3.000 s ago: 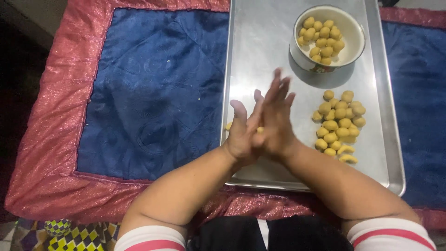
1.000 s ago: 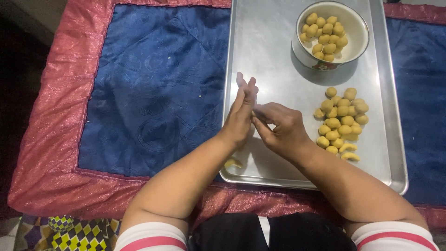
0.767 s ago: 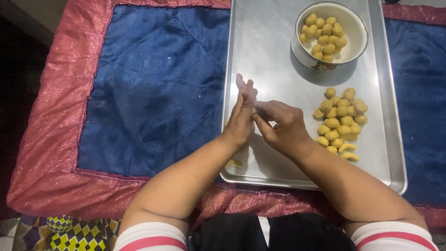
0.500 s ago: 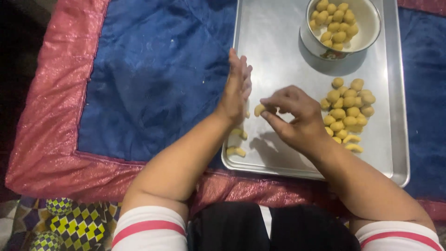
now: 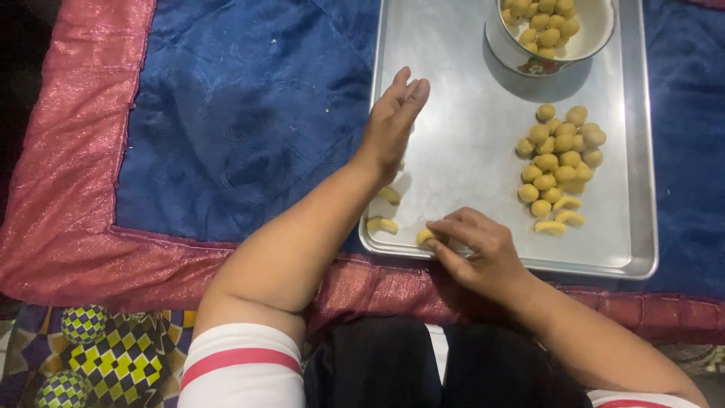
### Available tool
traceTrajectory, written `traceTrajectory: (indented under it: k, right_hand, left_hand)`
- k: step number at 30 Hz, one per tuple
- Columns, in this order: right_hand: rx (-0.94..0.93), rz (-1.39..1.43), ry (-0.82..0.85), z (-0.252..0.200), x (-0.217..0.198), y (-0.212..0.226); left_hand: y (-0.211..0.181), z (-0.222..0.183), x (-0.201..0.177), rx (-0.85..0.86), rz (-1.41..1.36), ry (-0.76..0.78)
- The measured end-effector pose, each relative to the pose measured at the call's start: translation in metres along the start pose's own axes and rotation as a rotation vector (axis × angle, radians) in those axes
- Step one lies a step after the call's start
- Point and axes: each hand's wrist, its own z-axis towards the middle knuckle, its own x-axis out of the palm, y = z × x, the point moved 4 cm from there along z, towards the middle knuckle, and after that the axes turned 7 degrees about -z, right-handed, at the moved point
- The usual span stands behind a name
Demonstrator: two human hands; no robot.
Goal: Rolling small pieces of dough into cylinders and shaping them into crescents on a baking tray.
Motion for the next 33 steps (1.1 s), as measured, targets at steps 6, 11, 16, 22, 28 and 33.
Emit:
traceTrajectory:
  k: [6, 11, 16, 22, 28, 33]
  right_hand:
    - [-0.018, -0.09, -0.102, -0.007, -0.004, -0.012]
    - [-0.194, -0.229, -0.203, -0.021, -0.007, -0.007]
    - [-0.226, -0.177, -0.381, -0.021, -0.002, -0.022]
    - [-0.217, -0.262, -0.402, -0.022, 0.002, -0.021]
    - [-0.317, -0.346, -0.491, -0.015, 0.002, -0.018]
    - [-0.289, -0.29, -0.43, -0.007, -0.001, -0.027]
  left_hand:
    - [-0.023, 0.022, -0.041, 0.418, 0.633, -0.21]
    - [-0.042, 0.025, -0.058, 0.324, 1.027, -0.217]
    - [-0.014, 0.036, -0.077, -0.033, 1.341, 0.028]
    - [0.012, 0.049, -0.091, -0.065, 1.359, 0.101]
    - [0.009, 0.047, -0.091, 0.025, 1.168, -0.01]
    - [0.012, 0.046, -0.093, 0.066, 1.041, -0.113]
